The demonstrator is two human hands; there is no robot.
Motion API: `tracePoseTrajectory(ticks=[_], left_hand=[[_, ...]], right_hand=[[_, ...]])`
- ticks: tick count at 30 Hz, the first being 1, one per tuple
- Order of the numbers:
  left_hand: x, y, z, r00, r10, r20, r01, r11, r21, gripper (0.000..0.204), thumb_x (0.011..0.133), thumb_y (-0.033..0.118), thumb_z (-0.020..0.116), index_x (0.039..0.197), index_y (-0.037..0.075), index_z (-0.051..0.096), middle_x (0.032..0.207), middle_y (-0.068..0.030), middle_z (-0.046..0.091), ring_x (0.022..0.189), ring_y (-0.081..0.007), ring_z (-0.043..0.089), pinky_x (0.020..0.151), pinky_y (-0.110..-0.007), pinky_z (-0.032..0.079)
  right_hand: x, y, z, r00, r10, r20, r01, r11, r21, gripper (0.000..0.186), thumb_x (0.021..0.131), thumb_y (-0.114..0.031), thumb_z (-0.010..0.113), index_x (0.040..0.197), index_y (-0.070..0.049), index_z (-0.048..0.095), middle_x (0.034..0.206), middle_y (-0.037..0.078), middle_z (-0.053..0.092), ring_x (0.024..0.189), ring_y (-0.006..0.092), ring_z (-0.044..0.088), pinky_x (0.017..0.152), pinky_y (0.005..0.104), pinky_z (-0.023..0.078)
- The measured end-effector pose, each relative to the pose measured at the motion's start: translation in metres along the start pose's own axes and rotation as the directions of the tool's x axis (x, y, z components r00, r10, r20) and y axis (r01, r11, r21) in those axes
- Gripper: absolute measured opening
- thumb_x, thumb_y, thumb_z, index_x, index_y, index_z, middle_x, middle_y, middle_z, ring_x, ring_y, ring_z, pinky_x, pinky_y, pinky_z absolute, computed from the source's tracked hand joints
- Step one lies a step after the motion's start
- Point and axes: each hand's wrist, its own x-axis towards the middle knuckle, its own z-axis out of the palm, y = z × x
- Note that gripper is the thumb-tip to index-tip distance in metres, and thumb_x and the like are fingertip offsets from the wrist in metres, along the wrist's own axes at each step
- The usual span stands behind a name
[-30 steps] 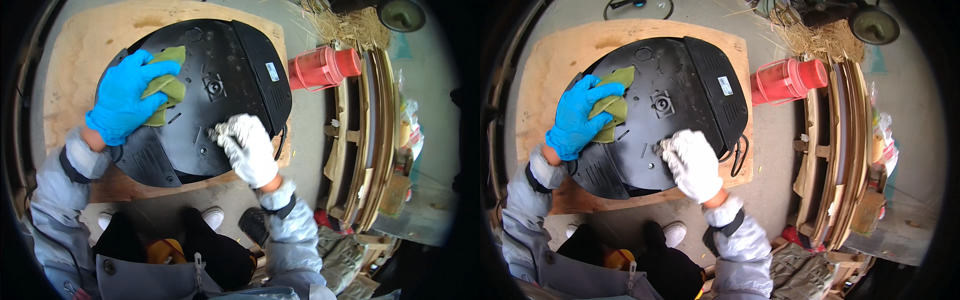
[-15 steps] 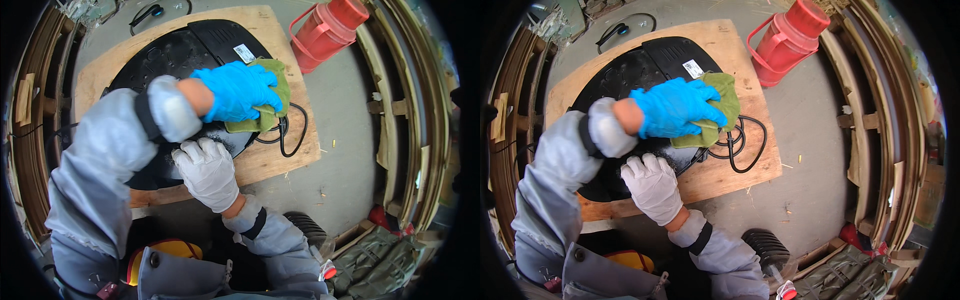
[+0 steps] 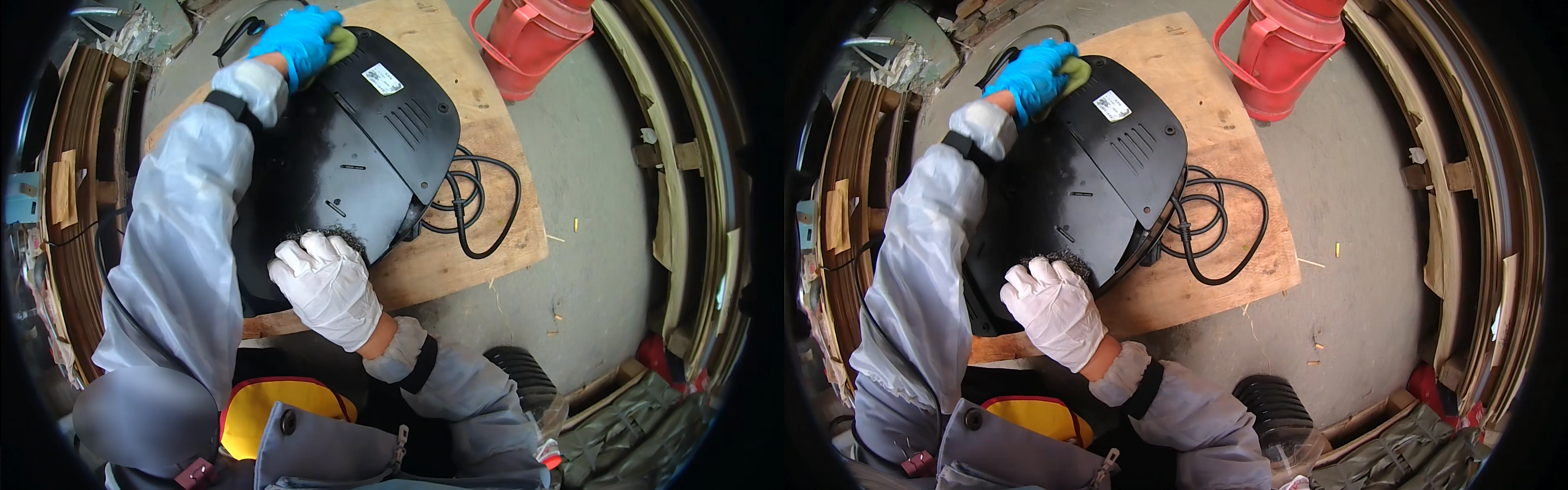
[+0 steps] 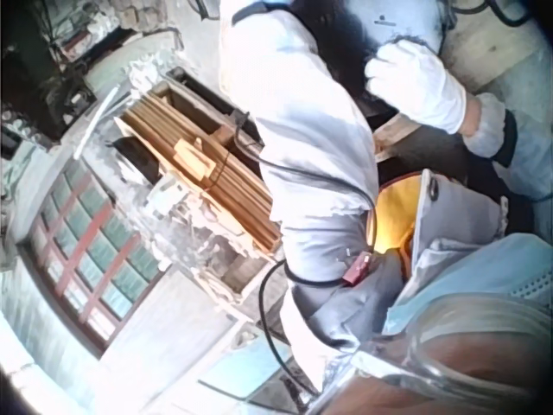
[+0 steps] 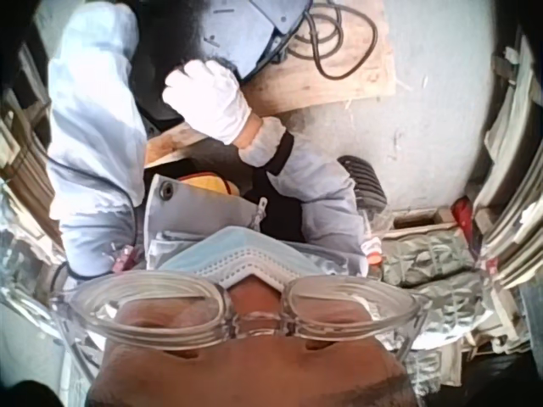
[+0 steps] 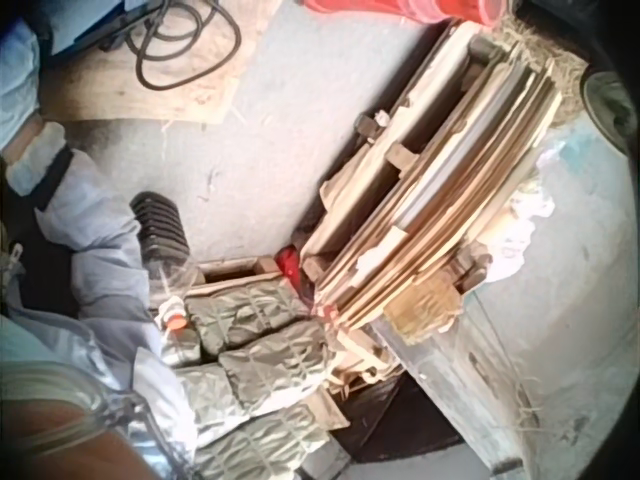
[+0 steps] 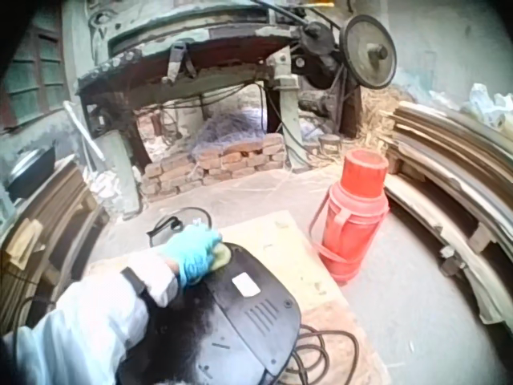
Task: The person scrubs the underside of a black appliance with a steel wool pad in the right hand and wipes the surface with a green cloth in the left hand. The person repeatedly alternates between scrubbing and wiping across the appliance's bottom surface.
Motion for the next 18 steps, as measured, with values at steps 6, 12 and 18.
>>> tracePoseTrajectory(ticks=[6, 12, 18], left_hand=[[-0.097, 0.136, -0.028, 0.775, 0.631, 0.039, -0.566, 0.721, -0.399, 0.046, 0.082, 0.016, 0.078, 0.127, 0.02, 0.068, 0.124, -0.0121, 0.063, 0.113, -0.0374, 0.063, 0.097, -0.048, 0.054], [-0.109, 0.073, -0.02, 0.793, 0.608, -0.03, -0.546, 0.688, -0.477, 0.047, 0.077, 0.007, 0.075, 0.121, 0.023, 0.074, 0.129, -0.0129, 0.063, 0.122, -0.0385, 0.057, 0.102, -0.048, 0.052], [-0.099, -0.041, -0.025, 0.985, -0.16, -0.064, 0.147, 0.974, -0.171, 0.031, 0.089, 0.004, 0.074, 0.12, 0.01, 0.075, 0.116, -0.0133, 0.072, 0.106, -0.0298, 0.071, 0.097, -0.04, 0.055]], right_hand=[[0.009, -0.003, 0.014, 0.997, -0.057, -0.045, 0.058, 0.998, 0.021, 0.01, 0.089, -0.021, 0.059, 0.091, -0.013, 0.064, 0.098, 0.004, 0.06, 0.094, 0.0226, 0.058, 0.081, 0.0369, 0.047], [-0.016, -0.002, -0.019, 0.999, -0.025, 0.031, 0.018, 0.977, 0.21, 0.013, 0.086, -0.023, 0.07, 0.098, -0.018, 0.072, 0.102, -0.001, 0.064, 0.099, 0.0208, 0.061, 0.086, 0.0378, 0.05], [-0.069, -0.001, -0.07, 0.835, 0.463, -0.297, -0.318, 0.846, 0.427, 0.024, 0.083, 0.004, 0.076, 0.104, -0.008, 0.073, 0.108, 0.008, 0.065, 0.103, 0.0231, 0.064, 0.094, 0.0359, 0.051]])
